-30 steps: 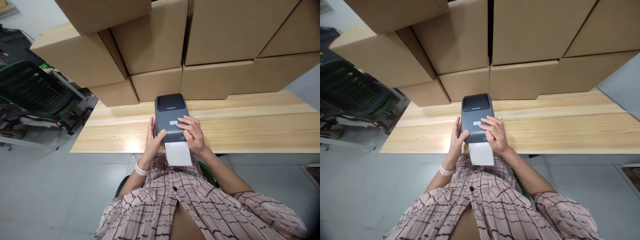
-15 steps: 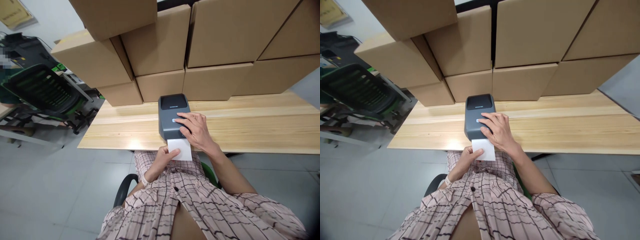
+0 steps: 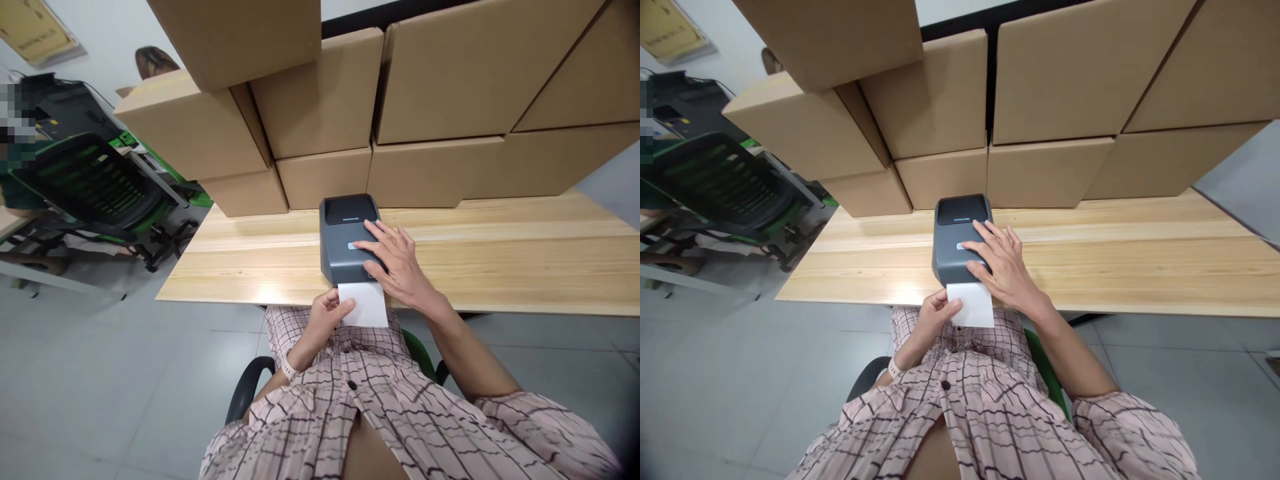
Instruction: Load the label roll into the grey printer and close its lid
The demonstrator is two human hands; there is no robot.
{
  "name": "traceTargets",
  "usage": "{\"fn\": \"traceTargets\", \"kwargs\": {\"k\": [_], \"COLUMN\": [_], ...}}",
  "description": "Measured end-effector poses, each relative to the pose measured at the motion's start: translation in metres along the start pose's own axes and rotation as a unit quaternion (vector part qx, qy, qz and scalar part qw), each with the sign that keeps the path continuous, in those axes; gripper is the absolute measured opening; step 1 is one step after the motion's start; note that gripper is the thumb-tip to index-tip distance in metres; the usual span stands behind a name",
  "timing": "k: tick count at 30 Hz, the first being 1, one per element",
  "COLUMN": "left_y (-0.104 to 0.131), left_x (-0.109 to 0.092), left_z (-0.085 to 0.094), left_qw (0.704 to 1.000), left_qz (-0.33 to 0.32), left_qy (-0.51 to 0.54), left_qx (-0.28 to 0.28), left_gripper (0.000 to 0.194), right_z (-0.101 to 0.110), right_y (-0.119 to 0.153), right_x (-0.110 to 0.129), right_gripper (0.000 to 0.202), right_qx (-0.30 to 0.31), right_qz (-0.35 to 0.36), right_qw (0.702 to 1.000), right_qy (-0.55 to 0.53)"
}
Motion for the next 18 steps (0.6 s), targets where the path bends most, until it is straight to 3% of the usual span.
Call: {"fn": "traceTargets", "kwargs": {"k": [4,8,10,12,14,18], "left_y": [0.002,0.003,0.002,-0.001,-0.006,-0.013], "left_x": [0.0,0.006,0.01,0.013,0.015,0.018], "left_z": [0.009,0.017,0.019,0.019,0.017,0.015], "left_qw": [0.994,0.967,0.947,0.939,0.945,0.947], "left_qz": [-0.083,-0.199,-0.246,-0.268,-0.264,-0.265], "left_qy": [-0.061,-0.103,-0.127,-0.152,-0.162,-0.169], "left_qx": [-0.023,-0.123,-0.164,-0.154,-0.107,-0.071], "left_gripper": [0.045,0.035,0.041,0.059,0.071,0.076], "right_z": [-0.003,-0.008,-0.014,-0.022,-0.031,-0.047], "right_y": [0.013,0.022,0.028,0.034,0.041,0.053], "right_x": [-0.004,-0.008,-0.008,-0.006,-0.004,-0.003], "right_gripper": [0.053,0.051,0.052,0.057,0.062,0.063], "right_qx": [-0.037,-0.039,-0.042,-0.056,-0.073,-0.092], "right_qz": [-0.025,-0.048,-0.064,-0.095,-0.138,-0.184], "right_qw": [0.998,0.994,0.991,0.983,0.969,0.953], "right_qy": [-0.05,-0.086,-0.11,-0.149,-0.191,-0.223]}}
Point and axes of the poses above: each hand's wrist, its own y-axis away from the middle knuckle, its own z-axis out of the back of the hand, x = y × z, the point moved 1 cm from there along -y, towards the middle knuckle, and after that the axes turned 9 degrees about y, right-handed, at the moved point
